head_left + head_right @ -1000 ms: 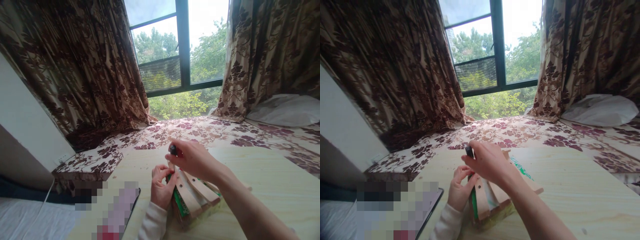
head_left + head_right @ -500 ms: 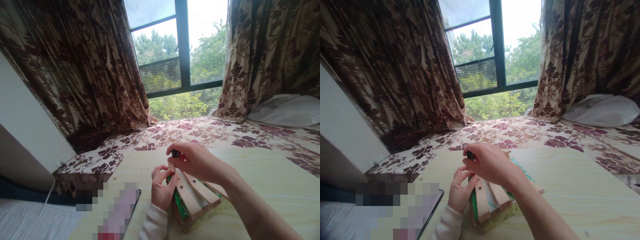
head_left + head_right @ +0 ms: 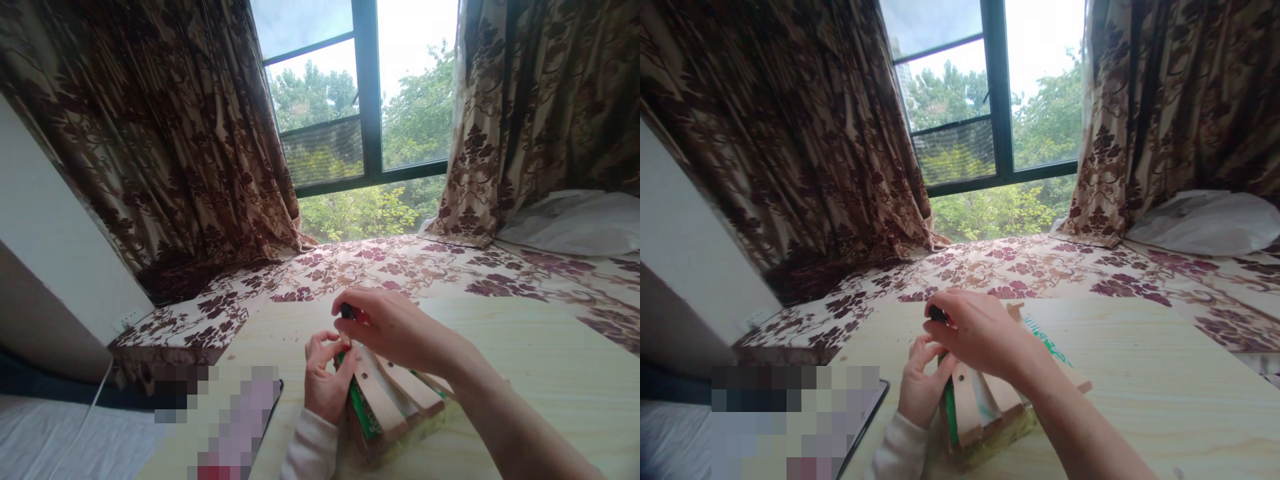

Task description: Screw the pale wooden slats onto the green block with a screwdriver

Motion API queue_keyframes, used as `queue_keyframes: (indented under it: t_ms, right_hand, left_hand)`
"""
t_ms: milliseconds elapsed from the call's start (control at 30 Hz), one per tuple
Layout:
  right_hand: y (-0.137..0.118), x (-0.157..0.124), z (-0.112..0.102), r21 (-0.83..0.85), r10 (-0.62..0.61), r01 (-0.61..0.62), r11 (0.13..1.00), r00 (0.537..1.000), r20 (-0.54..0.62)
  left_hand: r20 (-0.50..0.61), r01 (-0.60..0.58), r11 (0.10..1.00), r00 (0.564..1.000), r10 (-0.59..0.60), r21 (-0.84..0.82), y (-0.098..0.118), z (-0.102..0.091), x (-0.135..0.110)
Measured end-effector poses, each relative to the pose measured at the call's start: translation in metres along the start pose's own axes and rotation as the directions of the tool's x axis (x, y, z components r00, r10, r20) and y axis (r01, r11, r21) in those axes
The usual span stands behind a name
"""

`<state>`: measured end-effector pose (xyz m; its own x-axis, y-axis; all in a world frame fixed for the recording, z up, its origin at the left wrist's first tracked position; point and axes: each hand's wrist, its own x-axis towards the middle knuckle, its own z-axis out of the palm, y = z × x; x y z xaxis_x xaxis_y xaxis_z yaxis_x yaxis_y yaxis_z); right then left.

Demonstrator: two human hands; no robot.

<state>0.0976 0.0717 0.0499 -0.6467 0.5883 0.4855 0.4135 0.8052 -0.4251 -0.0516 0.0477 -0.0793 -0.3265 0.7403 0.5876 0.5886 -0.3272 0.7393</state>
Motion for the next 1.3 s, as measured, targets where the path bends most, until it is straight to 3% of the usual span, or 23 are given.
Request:
queue_keyframes:
  t_ms: [267, 433, 633, 833, 1133, 1300]
  right_hand:
    - [0.002, 0.004, 0.006, -0.146, 0.13, -0.142, 0.979, 0.987, -0.089]
    - [-0.003, 0.001, 0.005, -0.027, 0.057, -0.057, 0.998, 0.998, -0.004]
    - [-0.003, 0.003, 0.009, -0.069, 0.13, -0.134, 0.989, 0.99, -0.06]
    - [-0.005, -0.003, 0.009, 0.11, -0.03, 0.021, 0.994, 0.996, 0.08]
    - [0.005, 0.005, 0.012, -0.062, 0.13, -0.135, 0.989, 0.988, -0.078]
    - [0.004, 0.0, 0.01, 0.061, 0.06, -0.058, 0.996, 0.998, -0.024]
  left_hand:
    - [-0.019, 0.006, 1.0, 1.0, -0.007, -0.006, 0.003, 0.001, -0.001]
    - [-0.023, 0.016, 1.0, 1.0, -0.016, -0.006, 0.004, 0.0, -0.002]
    - [-0.023, 0.025, 1.0, 0.999, -0.025, -0.005, 0.004, 0.0, -0.001]
    - [0.016, 0.028, 1.0, 0.999, -0.028, -0.012, 0.005, -0.002, -0.002]
    - [-0.031, 0.036, 0.999, 0.999, -0.036, -0.019, 0.006, 0.001, -0.002]
    - [-0.019, 0.036, 0.999, 0.999, -0.036, -0.015, 0.006, 0.0, -0.002]
